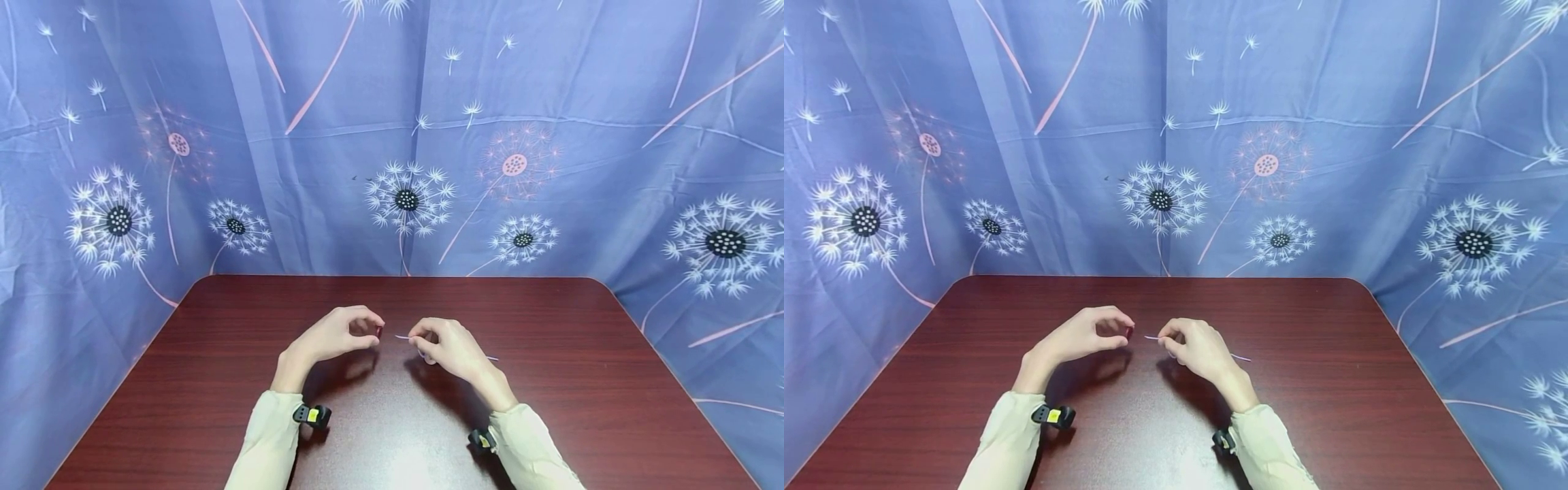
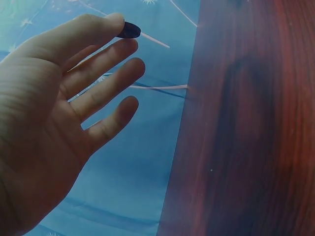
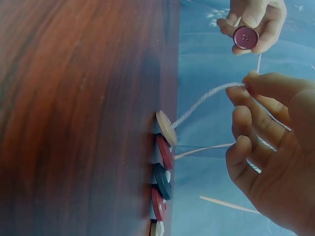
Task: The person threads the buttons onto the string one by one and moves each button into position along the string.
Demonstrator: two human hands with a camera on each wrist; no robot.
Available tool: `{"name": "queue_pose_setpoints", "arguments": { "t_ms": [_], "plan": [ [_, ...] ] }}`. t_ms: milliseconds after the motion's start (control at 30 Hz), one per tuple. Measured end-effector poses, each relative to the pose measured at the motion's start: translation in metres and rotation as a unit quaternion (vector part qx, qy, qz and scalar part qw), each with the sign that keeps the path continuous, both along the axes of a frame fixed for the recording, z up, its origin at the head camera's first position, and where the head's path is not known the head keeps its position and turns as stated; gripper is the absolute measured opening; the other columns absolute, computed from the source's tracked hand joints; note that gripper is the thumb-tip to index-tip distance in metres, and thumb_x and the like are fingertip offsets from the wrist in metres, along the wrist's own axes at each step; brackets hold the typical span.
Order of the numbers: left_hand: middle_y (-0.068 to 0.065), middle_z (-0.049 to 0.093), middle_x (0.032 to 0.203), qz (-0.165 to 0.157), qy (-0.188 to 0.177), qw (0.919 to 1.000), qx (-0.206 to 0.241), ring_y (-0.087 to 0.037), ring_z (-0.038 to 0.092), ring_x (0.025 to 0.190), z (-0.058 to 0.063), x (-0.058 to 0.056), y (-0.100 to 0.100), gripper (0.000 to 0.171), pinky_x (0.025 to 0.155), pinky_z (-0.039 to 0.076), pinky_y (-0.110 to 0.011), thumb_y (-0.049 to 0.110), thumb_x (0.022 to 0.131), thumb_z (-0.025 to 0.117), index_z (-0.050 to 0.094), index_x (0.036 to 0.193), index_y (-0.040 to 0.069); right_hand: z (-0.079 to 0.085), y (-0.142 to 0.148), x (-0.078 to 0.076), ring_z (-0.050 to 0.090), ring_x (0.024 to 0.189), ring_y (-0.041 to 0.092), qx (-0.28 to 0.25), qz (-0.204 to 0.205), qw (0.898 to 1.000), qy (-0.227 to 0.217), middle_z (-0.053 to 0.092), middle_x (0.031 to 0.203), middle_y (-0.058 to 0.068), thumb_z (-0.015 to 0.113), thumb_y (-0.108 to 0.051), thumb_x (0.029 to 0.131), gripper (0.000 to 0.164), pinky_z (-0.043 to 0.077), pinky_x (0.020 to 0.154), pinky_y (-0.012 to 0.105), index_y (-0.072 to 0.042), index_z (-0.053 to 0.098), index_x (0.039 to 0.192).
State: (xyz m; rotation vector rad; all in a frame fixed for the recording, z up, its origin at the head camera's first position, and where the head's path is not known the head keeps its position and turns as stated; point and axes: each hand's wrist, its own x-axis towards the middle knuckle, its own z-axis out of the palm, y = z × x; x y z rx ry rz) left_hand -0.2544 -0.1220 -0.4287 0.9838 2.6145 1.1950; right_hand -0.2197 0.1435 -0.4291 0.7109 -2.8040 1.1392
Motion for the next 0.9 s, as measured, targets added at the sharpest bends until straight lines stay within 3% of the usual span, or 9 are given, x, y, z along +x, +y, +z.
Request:
{"name": "queue_pose_setpoints", "arguments": {
  "t_ms": [267, 900],
  "plan": [
    [0.008, 0.072, 0.099, -0.012, -0.005, 0.9999, 0.002, -0.005, 0.067, 0.093, 0.002, 0.002, 0.007, 0.028, 0.089, 0.054, -0.027, 0.017, 0.091, 0.070, 0.069, 0.119, 0.013, -0.001, 0.000, 0.000, 0.059, 0.052, 0.005, 0.002, -0.001, 1.000, -0.006, 0.069, 0.073, 0.000, 0.068, -0.025, 0.094, 0.007, 0.047, 0.055, 0.023, -0.020, 0.072, 0.097],
    [0.008, 0.072, 0.097, -0.023, -0.010, 0.9996, 0.013, -0.006, 0.067, 0.092, 0.006, 0.008, 0.017, 0.026, 0.086, 0.055, -0.028, 0.018, 0.090, 0.070, 0.069, 0.116, 0.017, -0.002, -0.001, 0.000, 0.056, 0.052, 0.000, 0.017, -0.001, 1.000, 0.012, 0.066, 0.068, -0.007, 0.068, -0.027, 0.094, 0.003, 0.046, 0.055, 0.022, -0.026, 0.071, 0.093]
  ]
}}
